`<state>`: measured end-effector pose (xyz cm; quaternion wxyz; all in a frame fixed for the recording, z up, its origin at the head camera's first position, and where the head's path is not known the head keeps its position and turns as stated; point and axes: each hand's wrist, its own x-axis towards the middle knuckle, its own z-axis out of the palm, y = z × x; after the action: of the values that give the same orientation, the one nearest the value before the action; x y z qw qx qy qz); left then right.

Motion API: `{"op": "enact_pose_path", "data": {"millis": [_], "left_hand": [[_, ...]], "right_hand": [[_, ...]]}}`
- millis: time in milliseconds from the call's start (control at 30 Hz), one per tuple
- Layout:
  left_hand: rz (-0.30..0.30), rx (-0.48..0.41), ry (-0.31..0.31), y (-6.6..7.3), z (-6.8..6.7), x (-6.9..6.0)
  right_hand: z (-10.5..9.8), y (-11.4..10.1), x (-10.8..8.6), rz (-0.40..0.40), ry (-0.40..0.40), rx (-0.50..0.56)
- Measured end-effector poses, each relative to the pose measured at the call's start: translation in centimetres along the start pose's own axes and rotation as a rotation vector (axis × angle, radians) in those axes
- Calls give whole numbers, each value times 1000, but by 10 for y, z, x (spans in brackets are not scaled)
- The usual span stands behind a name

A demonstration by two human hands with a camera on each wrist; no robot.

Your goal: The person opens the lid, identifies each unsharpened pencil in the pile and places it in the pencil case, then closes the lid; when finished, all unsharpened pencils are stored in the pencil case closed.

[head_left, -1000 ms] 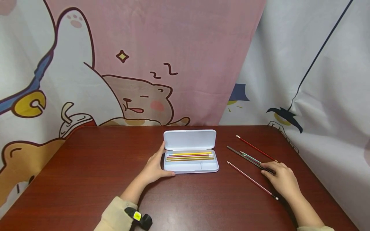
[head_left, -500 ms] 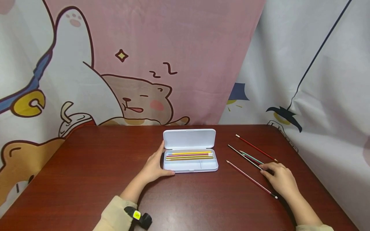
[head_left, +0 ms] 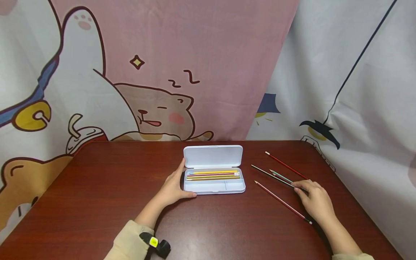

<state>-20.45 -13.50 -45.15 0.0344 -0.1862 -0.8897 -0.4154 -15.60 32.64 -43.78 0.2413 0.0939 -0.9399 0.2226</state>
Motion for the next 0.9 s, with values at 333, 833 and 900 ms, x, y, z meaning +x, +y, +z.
{"op": "enact_pose_path", "data": {"millis": [333,833,900], "left_hand": [[3,-6,-2,1,-1,0],[-15,3,-7,1,0,0],[-15,4,-7,1,0,0]], "right_hand": [[14,-28,10,-146,99,44],[51,-68,33,-197,44,131],[55,-72,36,-205,42,142]]}}
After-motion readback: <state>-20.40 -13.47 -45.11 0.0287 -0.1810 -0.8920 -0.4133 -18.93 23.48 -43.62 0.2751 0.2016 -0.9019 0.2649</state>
